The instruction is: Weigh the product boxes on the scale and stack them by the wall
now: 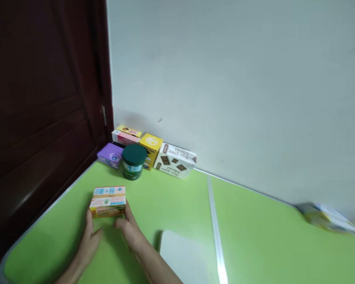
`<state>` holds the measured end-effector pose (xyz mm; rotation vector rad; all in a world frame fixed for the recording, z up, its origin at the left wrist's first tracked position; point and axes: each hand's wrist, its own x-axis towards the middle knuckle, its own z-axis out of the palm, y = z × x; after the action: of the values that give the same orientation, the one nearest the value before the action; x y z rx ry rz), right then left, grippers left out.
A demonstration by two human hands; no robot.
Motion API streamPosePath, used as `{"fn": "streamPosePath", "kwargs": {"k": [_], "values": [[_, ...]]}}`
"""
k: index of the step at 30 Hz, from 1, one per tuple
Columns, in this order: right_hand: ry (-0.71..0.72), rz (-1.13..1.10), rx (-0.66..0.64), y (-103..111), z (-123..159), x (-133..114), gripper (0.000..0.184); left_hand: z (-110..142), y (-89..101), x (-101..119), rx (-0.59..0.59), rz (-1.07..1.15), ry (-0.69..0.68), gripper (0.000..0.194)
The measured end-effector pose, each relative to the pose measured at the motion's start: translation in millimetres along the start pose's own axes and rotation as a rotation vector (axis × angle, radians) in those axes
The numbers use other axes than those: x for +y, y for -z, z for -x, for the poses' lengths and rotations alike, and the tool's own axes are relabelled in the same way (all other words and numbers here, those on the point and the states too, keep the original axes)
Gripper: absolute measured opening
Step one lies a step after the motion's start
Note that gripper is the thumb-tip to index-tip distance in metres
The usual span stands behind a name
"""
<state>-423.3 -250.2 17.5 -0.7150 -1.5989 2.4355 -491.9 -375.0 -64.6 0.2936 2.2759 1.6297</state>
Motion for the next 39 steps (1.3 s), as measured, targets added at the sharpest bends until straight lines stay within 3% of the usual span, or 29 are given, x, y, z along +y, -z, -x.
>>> {"fn": "streamPosePath", "kwargs": {"k": [4,8,13,17,21,25,28,31,34,36,39], "values": [[-0.024,0.004,0.068,23.8,88.4,-11.0,0.094,66.0,-4.8,26.5,-0.204,0.057,-0.021,0.087],[0.028,0.094,0.317,54.4,166.5,-9.2,0.088,127.9,-25.5,58.4,-0.414,0.035,-0.114,0.089],[0.055,0.163,0.492,94.7,211.3,14.0,0.085,166.9,-57.0,75.7,-0.600,0.010,-0.188,0.096],[-0.005,0.192,0.510,103.6,219.7,27.6,0.085,168.4,-68.8,64.1,-0.665,-0.022,-0.176,0.092],[0.052,0.278,0.493,106.3,225.1,32.6,0.079,162.4,-67.1,52.3,-0.677,-0.082,-0.147,0.079],[0.101,0.325,0.560,131.4,235.3,36.2,0.068,130.8,-47.8,63.3,-0.665,-0.185,-0.274,0.068],[0.162,0.331,0.635,154.8,244.6,34.2,0.059,94.9,-28.8,85.7,-0.745,-0.358,-0.278,0.069],[0.129,0.353,0.547,166.0,243.9,23.0,0.056,70.0,-22.1,107.8,-0.875,-0.546,-0.215,0.078],[0.054,0.399,0.413,162.7,225.4,6.4,0.076,63.3,-33.4,120.4,-0.951,-0.611,-0.201,0.088],[0.070,0.405,0.348,156.7,208.4,-3.7,0.087,65.6,-45.6,124.6,-0.950,-0.570,-0.199,0.084],[0.179,0.370,0.281,153.3,192.2,-15.9,0.080,73.8,-61.2,132.6,-0.901,-0.483,-0.156,0.069]]}}
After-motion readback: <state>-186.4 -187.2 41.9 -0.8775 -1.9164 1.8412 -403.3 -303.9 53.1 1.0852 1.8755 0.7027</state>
